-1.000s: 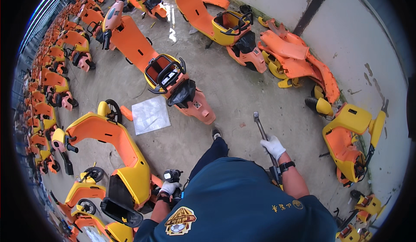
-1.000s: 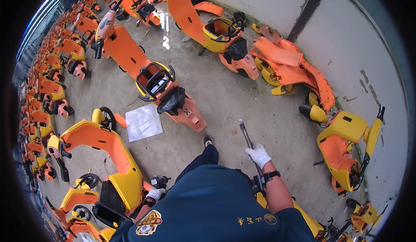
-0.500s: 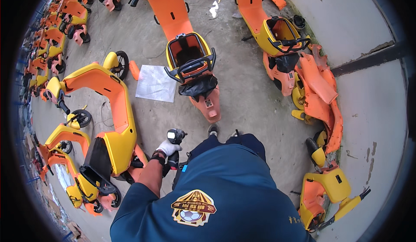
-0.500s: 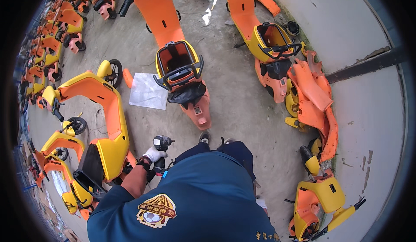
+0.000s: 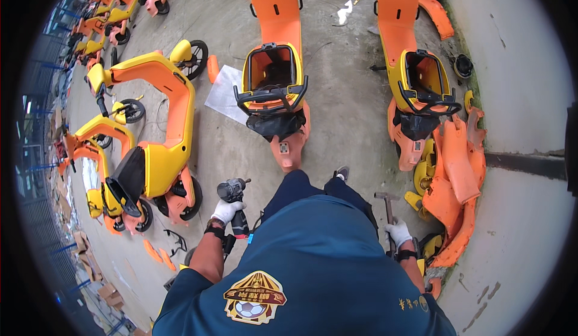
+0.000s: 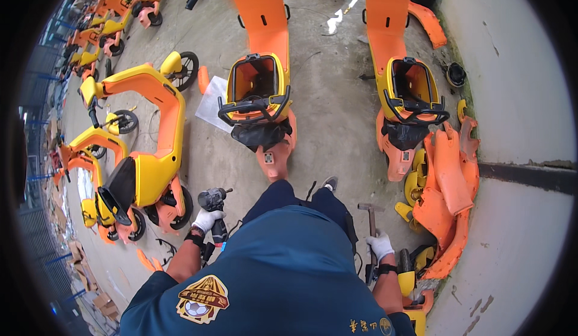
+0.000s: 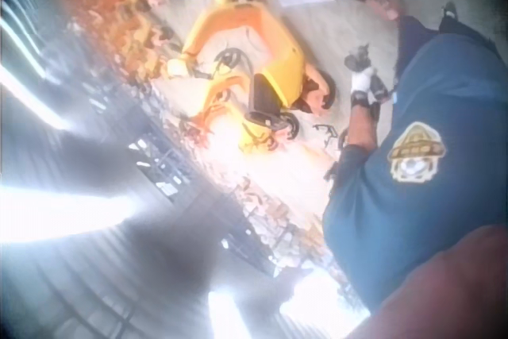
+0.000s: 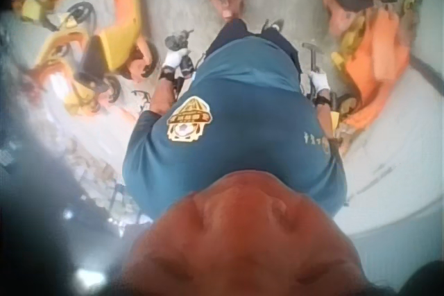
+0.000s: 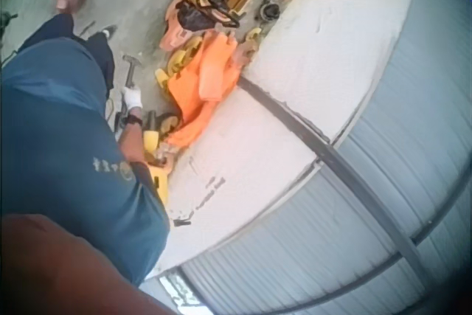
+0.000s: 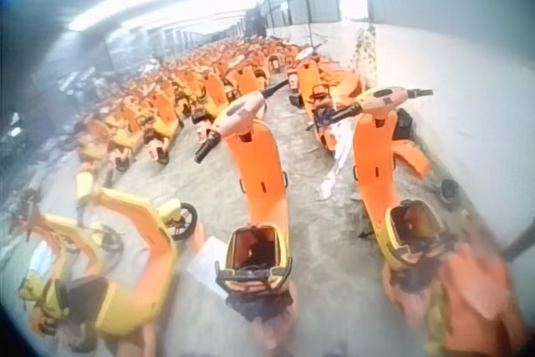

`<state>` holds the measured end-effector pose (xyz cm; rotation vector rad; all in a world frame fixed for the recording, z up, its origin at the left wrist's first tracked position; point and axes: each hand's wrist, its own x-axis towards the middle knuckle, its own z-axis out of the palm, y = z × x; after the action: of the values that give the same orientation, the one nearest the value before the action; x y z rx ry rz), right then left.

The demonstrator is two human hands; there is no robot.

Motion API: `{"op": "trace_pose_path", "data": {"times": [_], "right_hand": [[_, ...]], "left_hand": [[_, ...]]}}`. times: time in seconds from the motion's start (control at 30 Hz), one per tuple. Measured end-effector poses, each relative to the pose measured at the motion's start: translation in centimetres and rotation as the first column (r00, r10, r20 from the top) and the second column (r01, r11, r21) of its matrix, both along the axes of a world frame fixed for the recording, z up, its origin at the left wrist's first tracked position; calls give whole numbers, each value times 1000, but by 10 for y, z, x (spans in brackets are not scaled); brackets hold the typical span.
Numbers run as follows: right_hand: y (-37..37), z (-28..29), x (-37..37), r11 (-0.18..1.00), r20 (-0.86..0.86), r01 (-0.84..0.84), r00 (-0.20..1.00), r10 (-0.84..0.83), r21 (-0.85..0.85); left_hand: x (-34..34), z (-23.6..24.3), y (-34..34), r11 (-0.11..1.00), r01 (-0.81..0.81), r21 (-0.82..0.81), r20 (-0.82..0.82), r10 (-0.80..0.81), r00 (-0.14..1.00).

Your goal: The person removes the seat bucket of an electric scooter using a power drill and a hammer, and then moves to a second scooter to begin removing its seat bucket.

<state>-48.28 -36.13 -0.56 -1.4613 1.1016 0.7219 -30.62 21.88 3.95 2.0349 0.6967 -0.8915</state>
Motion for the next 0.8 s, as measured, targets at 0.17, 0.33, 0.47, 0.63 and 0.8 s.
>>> {"op": "trace_pose_path", "data": {"times": [0.17, 0.33, 0.47, 0.63, 0.8], "right_hand": [[-46, 6, 124, 958, 24, -284, 958, 285, -37], [-67, 34, 264, 883, 240, -454, 850, 469, -120], [-50, 71, 356, 933, 420, -359, 848, 325, 2], [-35, 75, 445, 852, 283, -523, 811, 512, -41], [-11, 56, 513, 705, 271, -709, 683, 678, 26]], "left_hand": [[-1, 38, -56, 999, 9, 31, 63, -11, 998], [37, 61, -79, 998, -48, 41, 184, 40, 982], [109, 66, -107, 961, -123, -247, 473, 230, 850], [212, 57, -158, 815, -297, -498, 412, 523, 746], [259, 10, -195, 659, -503, -559, 379, 743, 552]]}}
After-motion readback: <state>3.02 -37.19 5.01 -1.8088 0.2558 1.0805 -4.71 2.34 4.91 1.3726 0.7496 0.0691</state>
